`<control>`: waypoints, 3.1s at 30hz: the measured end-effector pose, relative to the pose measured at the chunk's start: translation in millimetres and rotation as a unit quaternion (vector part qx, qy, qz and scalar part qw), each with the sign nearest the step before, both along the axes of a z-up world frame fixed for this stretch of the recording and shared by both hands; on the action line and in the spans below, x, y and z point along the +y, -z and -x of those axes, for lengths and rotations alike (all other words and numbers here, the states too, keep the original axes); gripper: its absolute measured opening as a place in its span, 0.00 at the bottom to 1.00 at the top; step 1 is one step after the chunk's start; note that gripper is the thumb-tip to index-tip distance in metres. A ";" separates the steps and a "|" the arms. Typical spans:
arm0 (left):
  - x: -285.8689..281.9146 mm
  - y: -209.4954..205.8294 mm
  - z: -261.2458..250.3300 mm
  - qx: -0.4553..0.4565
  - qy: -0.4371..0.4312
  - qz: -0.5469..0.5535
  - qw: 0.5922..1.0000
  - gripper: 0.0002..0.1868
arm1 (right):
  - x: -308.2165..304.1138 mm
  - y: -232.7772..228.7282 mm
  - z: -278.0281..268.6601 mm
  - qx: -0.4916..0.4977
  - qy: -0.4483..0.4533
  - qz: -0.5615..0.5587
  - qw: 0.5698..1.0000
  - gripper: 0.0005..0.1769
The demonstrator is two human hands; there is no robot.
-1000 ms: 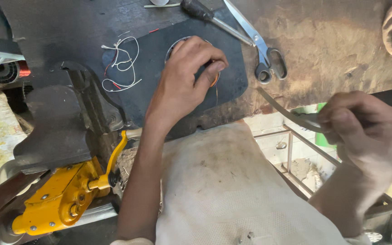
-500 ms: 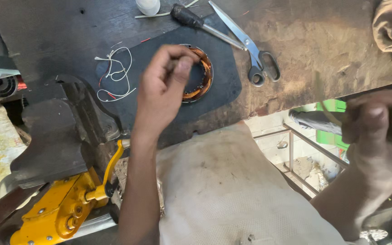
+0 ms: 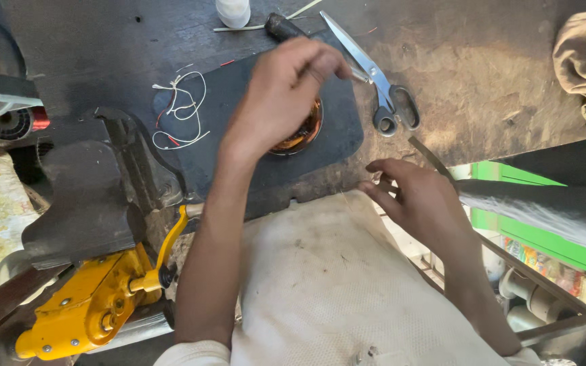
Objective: The person winds a white string around a copper-wound motor stator to secure the coils. They use a metal rod to push the string into the slots and scissors to cut the string. The person also uses a flat metal strip to press the coils down.
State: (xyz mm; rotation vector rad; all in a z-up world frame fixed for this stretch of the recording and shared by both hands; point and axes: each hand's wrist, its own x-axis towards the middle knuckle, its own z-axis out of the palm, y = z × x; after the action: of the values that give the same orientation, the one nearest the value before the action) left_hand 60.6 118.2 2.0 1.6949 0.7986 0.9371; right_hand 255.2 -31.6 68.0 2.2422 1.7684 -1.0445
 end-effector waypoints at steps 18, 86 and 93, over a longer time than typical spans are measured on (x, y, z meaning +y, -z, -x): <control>23.9 39.9 95.2 0.023 -0.358 0.002 0.934 0.08 | 38.2 119.4 19.7 0.377 0.276 0.087 0.880 0.30; -69.6 24.9 16.4 0.331 -0.298 0.005 0.895 0.09 | 121.8 120.6 -1.9 0.210 -0.267 -0.359 0.869 0.21; -62.0 31.1 19.5 0.305 -0.280 -0.013 0.910 0.14 | 113.5 120.7 -4.6 0.208 -0.277 -0.344 0.873 0.23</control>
State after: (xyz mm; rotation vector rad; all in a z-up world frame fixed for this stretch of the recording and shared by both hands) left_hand 41.1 56.2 -29.1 1.8383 1.7661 0.7755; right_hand 259.8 81.9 -52.7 1.5931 3.1233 -0.8891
